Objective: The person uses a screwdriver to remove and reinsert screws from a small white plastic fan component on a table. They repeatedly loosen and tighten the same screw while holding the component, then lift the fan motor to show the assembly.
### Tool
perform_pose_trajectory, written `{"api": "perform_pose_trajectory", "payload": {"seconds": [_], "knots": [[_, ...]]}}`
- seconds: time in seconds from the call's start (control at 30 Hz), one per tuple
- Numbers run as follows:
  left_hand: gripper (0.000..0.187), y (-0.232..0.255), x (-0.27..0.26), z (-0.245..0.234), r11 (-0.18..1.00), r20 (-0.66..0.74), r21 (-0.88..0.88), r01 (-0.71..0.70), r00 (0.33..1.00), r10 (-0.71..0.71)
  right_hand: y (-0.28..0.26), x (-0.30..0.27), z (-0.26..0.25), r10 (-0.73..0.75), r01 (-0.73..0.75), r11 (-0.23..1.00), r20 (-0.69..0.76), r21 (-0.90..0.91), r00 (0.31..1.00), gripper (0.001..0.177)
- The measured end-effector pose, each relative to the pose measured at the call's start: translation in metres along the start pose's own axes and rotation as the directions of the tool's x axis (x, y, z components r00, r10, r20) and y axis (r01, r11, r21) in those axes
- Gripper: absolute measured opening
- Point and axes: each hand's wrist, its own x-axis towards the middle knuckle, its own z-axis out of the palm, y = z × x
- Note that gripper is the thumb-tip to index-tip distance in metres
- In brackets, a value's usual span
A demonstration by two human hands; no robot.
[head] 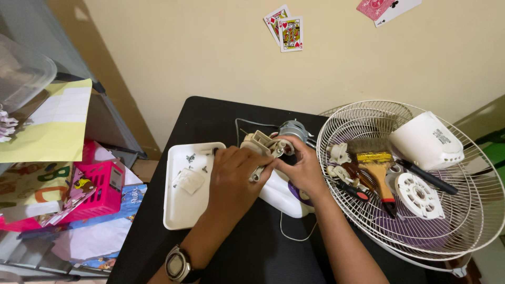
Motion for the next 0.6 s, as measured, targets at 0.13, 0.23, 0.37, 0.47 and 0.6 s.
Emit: {"api": "perform_pose_trajectory", "payload": {"seconds": [0.13,0.23,0.37,0.47,0.6], "knots": [[0.017,-0.005,0.005,-0.002,1.000,-0.009,0.019,-0.020,1.000,0.020,0.000,0.000,0.000,-0.008,0.008,1.000,-0.004,-0.029,1.000,0.049],[0.018,-0.013,0.009,-0.004,0.999,-0.014,0.048,-0.011,1.000,0.012,0.000,0.000,0.000,-0.007,0.006,0.995,-0.014,-0.096,1.000,0.047],[0.018,-0.021,0.012,-0.006,0.999,0.008,0.020,0.048,0.999,-0.048,0.000,0.000,0.001,-0.007,0.006,0.995,-0.011,-0.096,1.000,0.047],[0.016,-0.019,0.010,-0.005,0.999,-0.010,0.000,0.046,0.999,-0.046,0.000,0.000,0.001,-0.027,0.026,0.996,-0.009,-0.085,1.000,0.047],[0.016,-0.013,0.004,-0.006,1.000,-0.042,0.003,-0.012,0.999,0.012,0.003,0.000,0.001,0.002,-0.003,0.998,-0.010,-0.059,1.000,0.048]]}}
